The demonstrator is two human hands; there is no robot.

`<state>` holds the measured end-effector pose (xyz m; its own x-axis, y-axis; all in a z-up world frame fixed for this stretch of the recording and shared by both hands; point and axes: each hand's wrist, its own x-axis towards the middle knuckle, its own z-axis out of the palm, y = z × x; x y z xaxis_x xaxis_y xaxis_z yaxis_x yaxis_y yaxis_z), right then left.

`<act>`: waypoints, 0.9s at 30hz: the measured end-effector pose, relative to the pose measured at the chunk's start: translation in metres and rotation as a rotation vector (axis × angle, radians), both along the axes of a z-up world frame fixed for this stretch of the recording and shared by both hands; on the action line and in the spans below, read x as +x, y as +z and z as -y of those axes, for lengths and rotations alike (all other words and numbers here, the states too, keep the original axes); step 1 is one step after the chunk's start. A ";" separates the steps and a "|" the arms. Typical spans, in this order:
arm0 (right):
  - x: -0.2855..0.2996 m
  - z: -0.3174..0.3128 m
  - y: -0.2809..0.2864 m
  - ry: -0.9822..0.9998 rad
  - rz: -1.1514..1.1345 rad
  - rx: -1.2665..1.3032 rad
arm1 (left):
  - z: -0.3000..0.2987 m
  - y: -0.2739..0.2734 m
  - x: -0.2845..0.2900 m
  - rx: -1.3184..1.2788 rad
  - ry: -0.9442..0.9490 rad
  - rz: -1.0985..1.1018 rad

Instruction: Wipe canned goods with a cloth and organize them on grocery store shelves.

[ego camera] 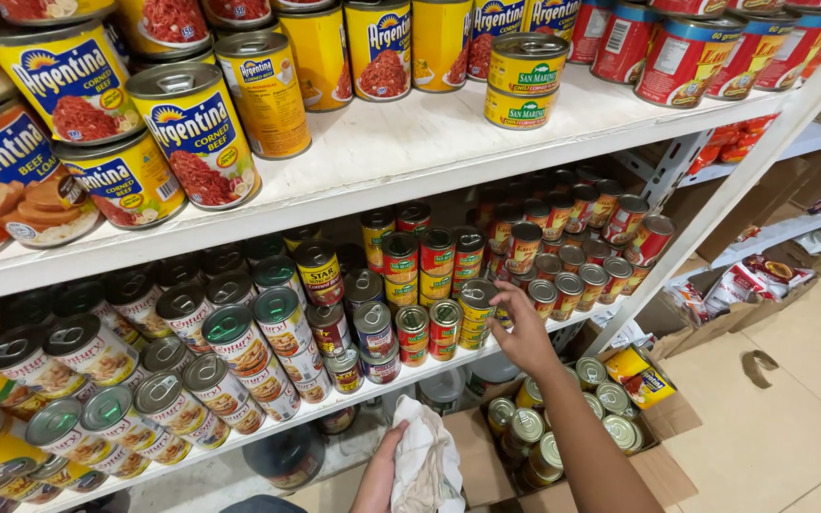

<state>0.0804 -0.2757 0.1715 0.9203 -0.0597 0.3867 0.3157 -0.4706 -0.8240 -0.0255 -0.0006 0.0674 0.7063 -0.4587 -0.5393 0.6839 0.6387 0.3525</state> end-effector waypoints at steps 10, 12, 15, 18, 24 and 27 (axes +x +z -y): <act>-0.022 -0.004 0.022 0.008 0.096 -0.251 | 0.002 0.035 -0.013 -0.060 -0.052 -0.065; -0.031 -0.009 0.036 -0.038 0.067 -0.476 | 0.006 0.023 -0.010 -0.040 -0.013 -0.039; -0.038 -0.015 0.050 -0.055 0.033 -0.567 | 0.008 0.010 -0.007 -0.021 -0.001 0.006; -0.037 -0.017 0.045 -0.060 0.054 -0.557 | 0.009 -0.018 0.002 -0.001 0.000 0.025; -0.033 -0.039 0.015 -0.179 0.029 -0.199 | 0.012 -0.001 -0.003 0.072 0.022 -0.003; -0.028 -0.044 0.003 -0.227 0.080 -0.189 | 0.007 0.009 -0.009 0.007 -0.010 0.027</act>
<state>0.0522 -0.2313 0.1742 0.8579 -0.1811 0.4809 0.2446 -0.6791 -0.6921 -0.0340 -0.0077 0.0768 0.7161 -0.4617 -0.5235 0.6803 0.6296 0.3752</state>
